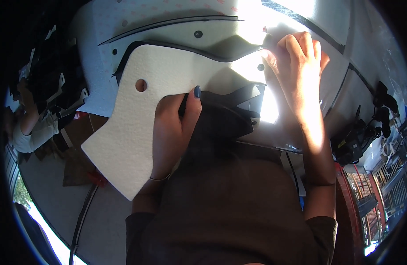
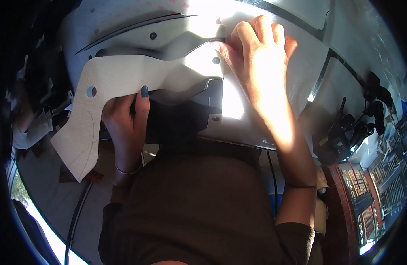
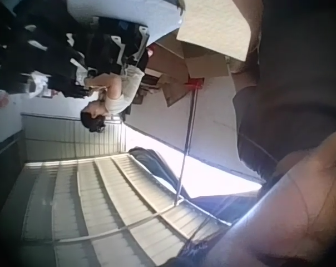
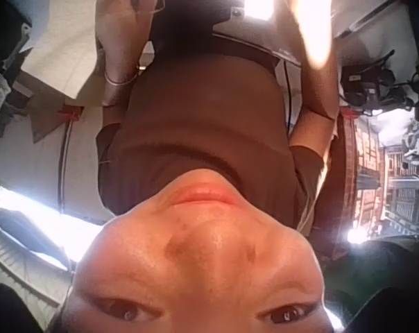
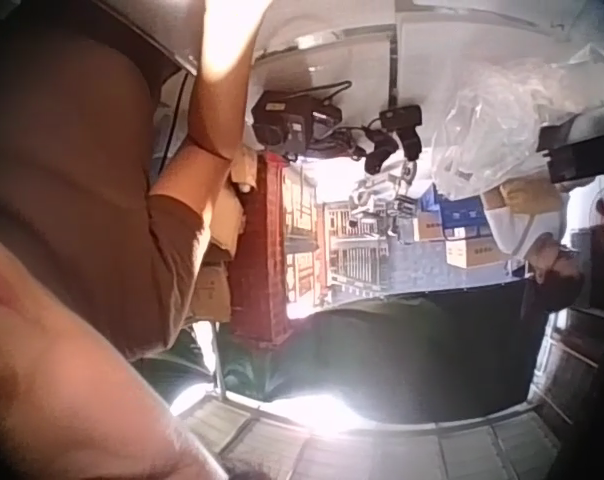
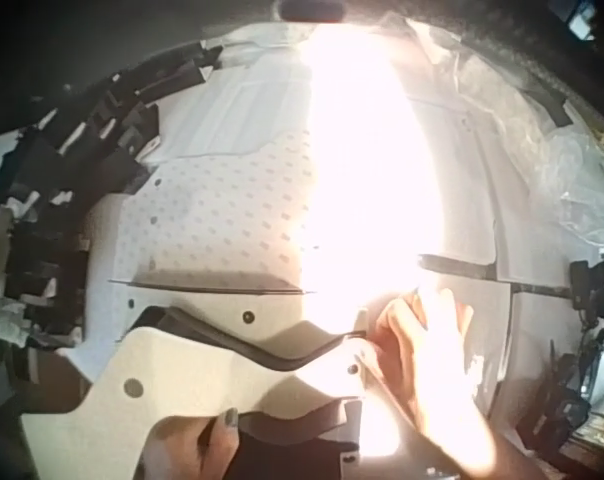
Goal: The person peels foam adhesive padding pieces from backing sheets and presses them onto black plastic components by hand.
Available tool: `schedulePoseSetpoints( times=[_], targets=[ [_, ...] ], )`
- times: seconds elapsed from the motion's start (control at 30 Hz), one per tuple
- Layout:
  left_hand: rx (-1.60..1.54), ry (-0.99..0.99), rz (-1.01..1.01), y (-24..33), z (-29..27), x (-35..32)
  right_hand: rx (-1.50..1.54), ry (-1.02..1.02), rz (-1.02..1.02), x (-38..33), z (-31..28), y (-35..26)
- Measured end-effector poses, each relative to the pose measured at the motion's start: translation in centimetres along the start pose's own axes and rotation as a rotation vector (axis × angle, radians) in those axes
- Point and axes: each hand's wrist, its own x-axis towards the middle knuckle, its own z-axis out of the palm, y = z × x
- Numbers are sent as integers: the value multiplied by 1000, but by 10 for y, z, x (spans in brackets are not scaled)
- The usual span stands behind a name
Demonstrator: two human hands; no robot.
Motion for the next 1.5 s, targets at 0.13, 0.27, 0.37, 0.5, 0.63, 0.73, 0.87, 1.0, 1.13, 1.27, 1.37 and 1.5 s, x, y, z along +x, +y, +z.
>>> schedulePoseSetpoints(
  times=[0.13, 0.27, 0.37, 0.5, 0.63, 0.73, 0.87, 1.0, 1.13, 1.27, 1.37, 1.5],
  targets=[
    [50, 81, 36, -4, 11, 1, 145, -24, 5, -4, -13, 3],
    [42, 99, 11, -3, 9, -1, 387, -70, -71, -3, -30, -12],
    [108, 74, 33, -2, 5, 0, 509, -153, -161, -2, -33, -30],
    [204, 57, 16, 1, 6, 2, 571, -420, -194, 5, -43, -46],
    [198, 63, 16, 2, 4, 4, 497, -514, -166, 5, -49, -54],
    [370, 37, 67, -3, 0, -1, 401, -477, -192, 5, -51, -59],
    [535, 50, 119, -7, -4, -1, 400, -464, -221, 7, -53, -59],
    [574, 143, 167, -10, -8, -4, 500, -254, -147, 48, -65, -73],
    [498, 286, 284, -11, -3, 0, 945, -402, -75, 69, -18, -79],
    [574, 118, 117, 2, -1, -8, 1155, -622, 88, 70, -15, -72],
    [505, 232, 34, 1, -20, -10, 1166, -617, 122, 70, -14, -74],
    [321, 383, 2, -13, -55, -20, 1033, -511, 43, 67, -8, -77]
  ],
)
